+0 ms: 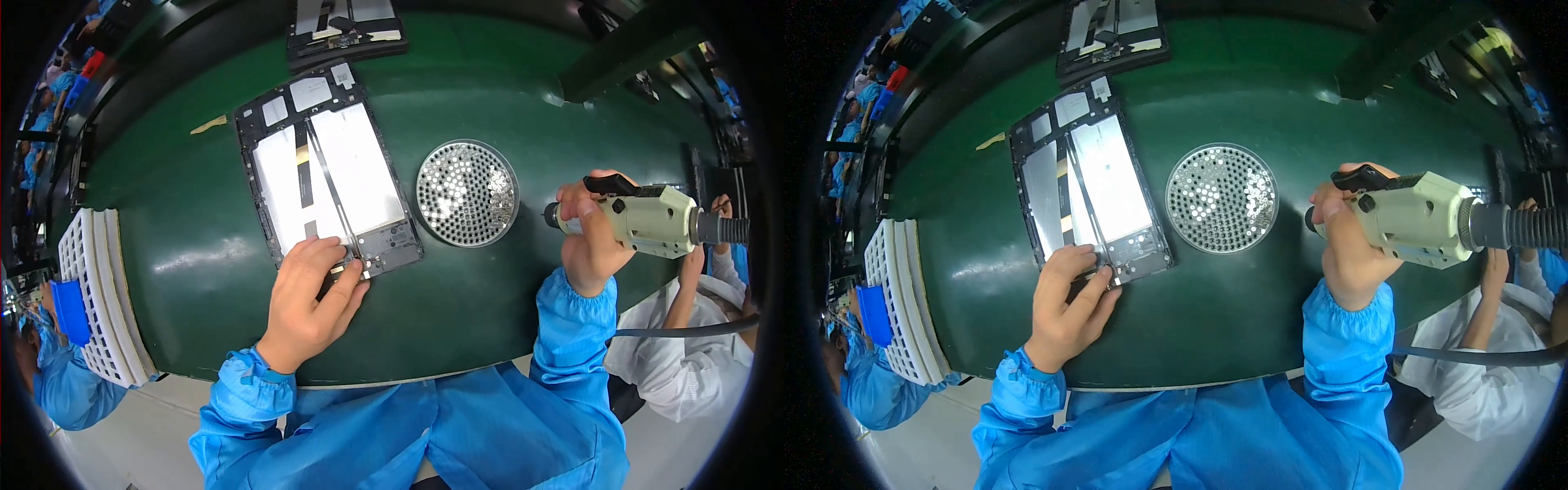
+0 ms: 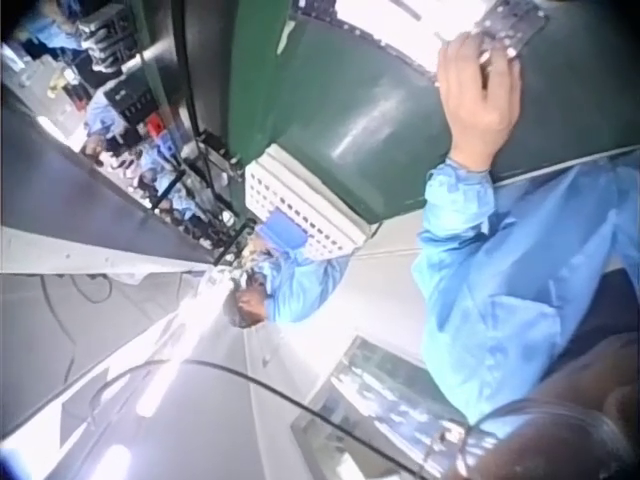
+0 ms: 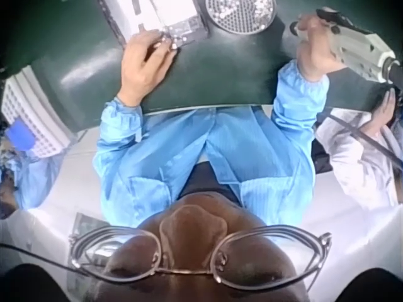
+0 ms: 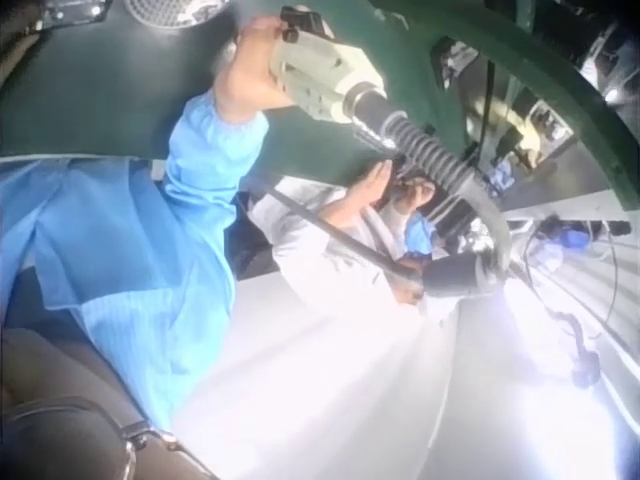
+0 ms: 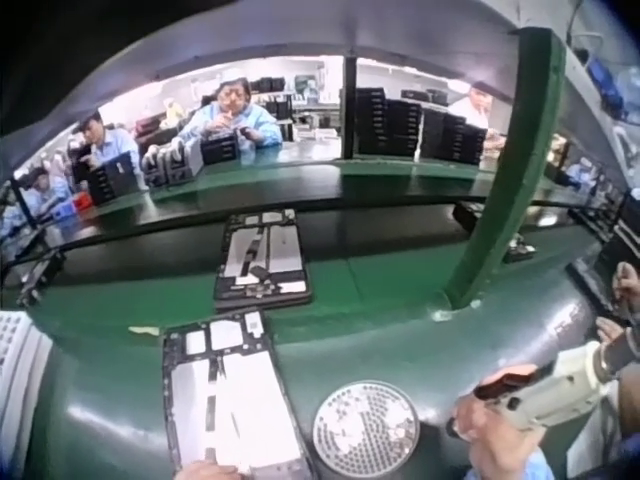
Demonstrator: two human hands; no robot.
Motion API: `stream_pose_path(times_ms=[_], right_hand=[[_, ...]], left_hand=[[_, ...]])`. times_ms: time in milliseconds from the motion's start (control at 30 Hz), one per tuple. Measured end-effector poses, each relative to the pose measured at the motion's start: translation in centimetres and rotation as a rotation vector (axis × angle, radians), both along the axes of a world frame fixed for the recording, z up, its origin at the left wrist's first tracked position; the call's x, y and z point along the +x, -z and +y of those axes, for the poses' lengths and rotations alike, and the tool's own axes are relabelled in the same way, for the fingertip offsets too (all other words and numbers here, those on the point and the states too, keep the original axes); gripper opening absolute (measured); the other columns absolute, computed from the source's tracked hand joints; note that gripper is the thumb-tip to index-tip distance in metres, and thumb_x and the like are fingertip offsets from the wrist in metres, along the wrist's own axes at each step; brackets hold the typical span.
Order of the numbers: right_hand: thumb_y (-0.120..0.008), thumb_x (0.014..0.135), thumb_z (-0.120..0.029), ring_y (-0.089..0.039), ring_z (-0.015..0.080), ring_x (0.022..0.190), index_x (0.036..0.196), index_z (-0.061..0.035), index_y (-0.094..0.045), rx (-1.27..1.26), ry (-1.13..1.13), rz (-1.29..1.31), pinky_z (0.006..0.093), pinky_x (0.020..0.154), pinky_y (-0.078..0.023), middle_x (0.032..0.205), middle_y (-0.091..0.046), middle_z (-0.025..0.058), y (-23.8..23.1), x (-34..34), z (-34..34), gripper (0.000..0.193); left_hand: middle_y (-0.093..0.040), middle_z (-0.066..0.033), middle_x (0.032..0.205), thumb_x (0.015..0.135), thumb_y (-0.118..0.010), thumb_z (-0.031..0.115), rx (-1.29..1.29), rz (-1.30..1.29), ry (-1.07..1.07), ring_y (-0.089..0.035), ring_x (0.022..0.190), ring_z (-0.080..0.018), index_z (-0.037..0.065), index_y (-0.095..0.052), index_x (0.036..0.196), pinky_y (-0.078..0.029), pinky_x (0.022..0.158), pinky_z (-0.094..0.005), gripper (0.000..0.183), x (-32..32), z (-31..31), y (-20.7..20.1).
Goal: Assembling a tablet device by screwing internal components and managing cables at a workbench.
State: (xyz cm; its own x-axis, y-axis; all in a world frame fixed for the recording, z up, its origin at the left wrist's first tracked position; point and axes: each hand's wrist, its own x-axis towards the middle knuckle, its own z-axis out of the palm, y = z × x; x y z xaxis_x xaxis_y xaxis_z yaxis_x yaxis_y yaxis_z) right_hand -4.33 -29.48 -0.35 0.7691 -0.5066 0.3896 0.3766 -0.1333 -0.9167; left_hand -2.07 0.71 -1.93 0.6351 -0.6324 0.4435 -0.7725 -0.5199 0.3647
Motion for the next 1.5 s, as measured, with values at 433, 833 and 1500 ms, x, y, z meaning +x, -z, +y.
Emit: stream_pose_path(times_ms=[433,833,1500], right_hand=[[-0.054,0.078,0.001,-0.049,0.0185,0.060,0.108,0.0035,-0.053,-0.001,0.008,-0.012,0.0387,0.065,-0.044,0.071,-0.054,0.0099,0.3,-0.1,-0.2,0.030],[-0.054,0.078,0.000,-0.048,0.0184,0.059,0.108,0.0037,-0.052,-0.004,-0.005,-0.002,0.0390,0.065,-0.044,0.070,-0.053,0.0099,0.1,0.1,0.0,0.030],[-0.053,0.074,0.007,-0.054,0.0176,0.059,0.104,0.0030,-0.052,0.036,-0.030,-0.057,0.0313,0.060,-0.048,0.072,-0.056,0.0090,0.0,0.2,0.3,0.031]], left_hand=[[-0.055,-0.0117,0.090,0.066,-0.074,0.006,0.131,0.029,0.174,-0.057,0.086,-0.0280,-0.001,-0.063,0.090,-0.047,0.073,-0.0383,0.027,2.1,-0.7,-2.2],[-0.054,-0.0075,0.087,0.063,-0.077,0.010,0.152,0.093,0.369,-0.055,0.084,-0.0259,0.004,-0.062,0.084,-0.044,0.071,-0.0368,0.026,4.7,-0.4,-2.3],[-0.040,-0.0252,0.138,0.072,-0.075,0.032,0.263,0.102,-0.174,-0.029,0.133,-0.0491,0.006,-0.059,0.123,-0.024,0.100,-0.0685,0.060,0.0,-2.1,-0.5]])
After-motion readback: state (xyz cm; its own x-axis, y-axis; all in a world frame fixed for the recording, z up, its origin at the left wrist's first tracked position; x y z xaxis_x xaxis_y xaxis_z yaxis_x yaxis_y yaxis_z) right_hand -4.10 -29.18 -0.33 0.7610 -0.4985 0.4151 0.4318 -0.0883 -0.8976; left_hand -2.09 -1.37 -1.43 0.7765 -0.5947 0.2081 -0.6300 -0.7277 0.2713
